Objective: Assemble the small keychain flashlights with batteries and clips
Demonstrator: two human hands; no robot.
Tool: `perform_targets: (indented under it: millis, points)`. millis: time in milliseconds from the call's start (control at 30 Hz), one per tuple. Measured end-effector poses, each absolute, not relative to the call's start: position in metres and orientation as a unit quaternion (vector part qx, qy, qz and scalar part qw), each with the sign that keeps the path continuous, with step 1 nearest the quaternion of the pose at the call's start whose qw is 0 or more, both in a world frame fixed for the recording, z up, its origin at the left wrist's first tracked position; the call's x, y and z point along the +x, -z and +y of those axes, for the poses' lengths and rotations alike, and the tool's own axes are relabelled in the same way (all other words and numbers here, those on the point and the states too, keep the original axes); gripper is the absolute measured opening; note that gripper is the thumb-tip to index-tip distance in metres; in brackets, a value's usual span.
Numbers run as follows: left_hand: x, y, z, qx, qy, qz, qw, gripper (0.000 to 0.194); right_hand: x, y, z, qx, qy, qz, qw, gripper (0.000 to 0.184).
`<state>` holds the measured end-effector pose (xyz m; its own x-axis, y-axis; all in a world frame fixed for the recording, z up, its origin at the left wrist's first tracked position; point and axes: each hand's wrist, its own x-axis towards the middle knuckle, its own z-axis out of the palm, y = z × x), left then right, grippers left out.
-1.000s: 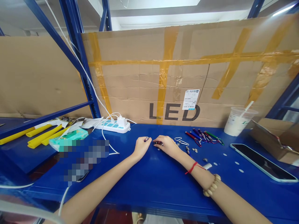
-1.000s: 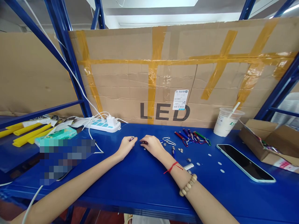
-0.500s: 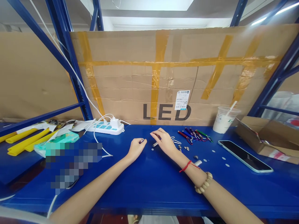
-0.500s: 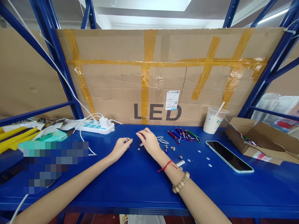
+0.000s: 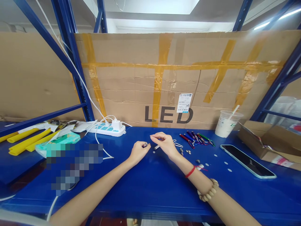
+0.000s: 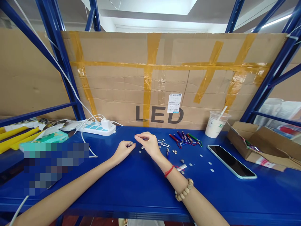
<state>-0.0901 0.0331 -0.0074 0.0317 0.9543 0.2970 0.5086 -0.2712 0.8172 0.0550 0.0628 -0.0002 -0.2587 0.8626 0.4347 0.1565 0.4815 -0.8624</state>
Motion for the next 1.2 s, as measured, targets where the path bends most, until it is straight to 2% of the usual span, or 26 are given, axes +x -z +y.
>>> perform_targets:
  millis: [167,400,633,867,1200]
  points:
    - [-0.089,0.009,0.033,0.670,-0.441,0.533,0.271,0.037,0.051,-0.004,0.054,-0.331,-0.394,-0.727,0.454,0.063]
    - [-0.090,0.009,0.034,0.654,-0.432,0.554,0.281,0.040,0.052,0.000,0.056,-0.318,-0.343,-0.771,0.432,0.051]
    - [-0.091,0.007,0.032,0.676,-0.390,0.574,0.249,0.037,0.052,-0.001,0.054,-0.312,-0.323,-0.780,0.435,0.040]
    - [-0.092,0.004,0.027,0.696,-0.316,0.619,0.182,0.033,0.054,-0.005,0.053,-0.353,-0.287,-0.798,0.395,0.030]
    - [-0.089,0.005,0.020,0.713,-0.286,0.620,0.161,0.036,0.058,0.000,0.052,-0.397,-0.260,-0.810,0.343,0.041]
